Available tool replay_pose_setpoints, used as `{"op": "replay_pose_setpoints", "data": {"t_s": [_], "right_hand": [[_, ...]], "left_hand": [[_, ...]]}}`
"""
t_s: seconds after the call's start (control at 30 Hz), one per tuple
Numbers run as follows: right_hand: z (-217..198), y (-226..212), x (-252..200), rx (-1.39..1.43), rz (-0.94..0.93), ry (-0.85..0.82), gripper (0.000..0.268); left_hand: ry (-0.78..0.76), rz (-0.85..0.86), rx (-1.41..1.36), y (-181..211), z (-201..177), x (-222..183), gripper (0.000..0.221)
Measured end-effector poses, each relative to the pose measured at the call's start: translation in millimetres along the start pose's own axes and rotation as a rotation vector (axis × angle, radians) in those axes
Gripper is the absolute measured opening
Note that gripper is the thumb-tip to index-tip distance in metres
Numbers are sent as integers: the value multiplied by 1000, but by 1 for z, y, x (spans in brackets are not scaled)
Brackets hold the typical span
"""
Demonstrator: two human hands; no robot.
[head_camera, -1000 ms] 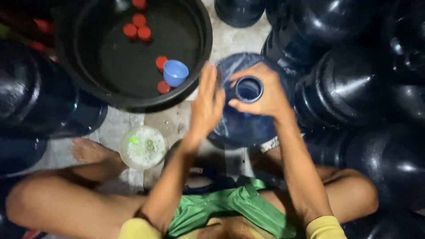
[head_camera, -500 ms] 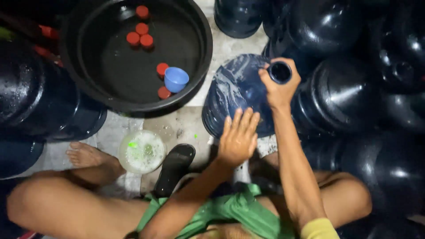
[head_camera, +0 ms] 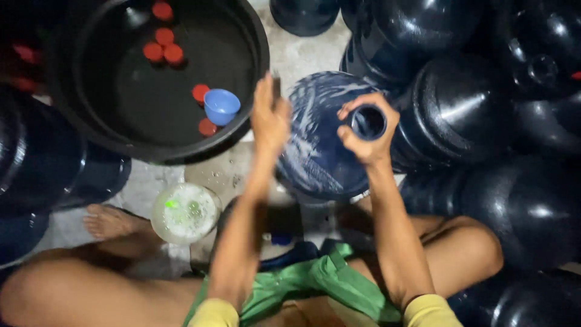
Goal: Cleaning and rinsing large plastic water jugs and their caps in a water production facility.
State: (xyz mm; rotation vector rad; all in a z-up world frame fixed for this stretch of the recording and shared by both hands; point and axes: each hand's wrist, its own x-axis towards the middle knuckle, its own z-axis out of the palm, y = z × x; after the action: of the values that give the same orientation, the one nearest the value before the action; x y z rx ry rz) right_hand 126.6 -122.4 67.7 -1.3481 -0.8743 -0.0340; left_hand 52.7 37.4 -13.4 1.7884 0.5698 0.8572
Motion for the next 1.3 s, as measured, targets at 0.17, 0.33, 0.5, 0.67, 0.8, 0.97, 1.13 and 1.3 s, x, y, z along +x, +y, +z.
{"op": "replay_pose_setpoints", "data": {"t_s": [0.17, 0.33, 0.5, 0.67, 0.8, 0.97, 1.13, 1.3], "right_hand": [[-3, 11, 9, -6, -59, 28, 35], [1, -9, 2, -17, -24, -41, 38], [9, -10, -11, 1, -69, -69, 36], [15, -2, 9, -29, -85, -25, 34], [25, -14, -1, -42, -17, -27, 37], [36, -6, 21, -163, -22, 121, 29], [47, 6, 26, -401, -116, 221, 26], [24, 26, 40, -454, -149, 331, 32]], "left_hand": [[-21, 73, -65, 27, -20, -65, 60], [140, 136, 38, -19, -15, -87, 57], [-46, -24, -365, -30, -37, -25, 62], [107, 1, -215, -14, -23, -131, 68], [-29, -199, -227, -36, -44, -37, 63], [-93, 98, 191, 55, -33, -76, 59], [-156, 279, 393, 30, -7, -45, 68], [-247, 498, 357, 62, -8, -62, 62]]}}
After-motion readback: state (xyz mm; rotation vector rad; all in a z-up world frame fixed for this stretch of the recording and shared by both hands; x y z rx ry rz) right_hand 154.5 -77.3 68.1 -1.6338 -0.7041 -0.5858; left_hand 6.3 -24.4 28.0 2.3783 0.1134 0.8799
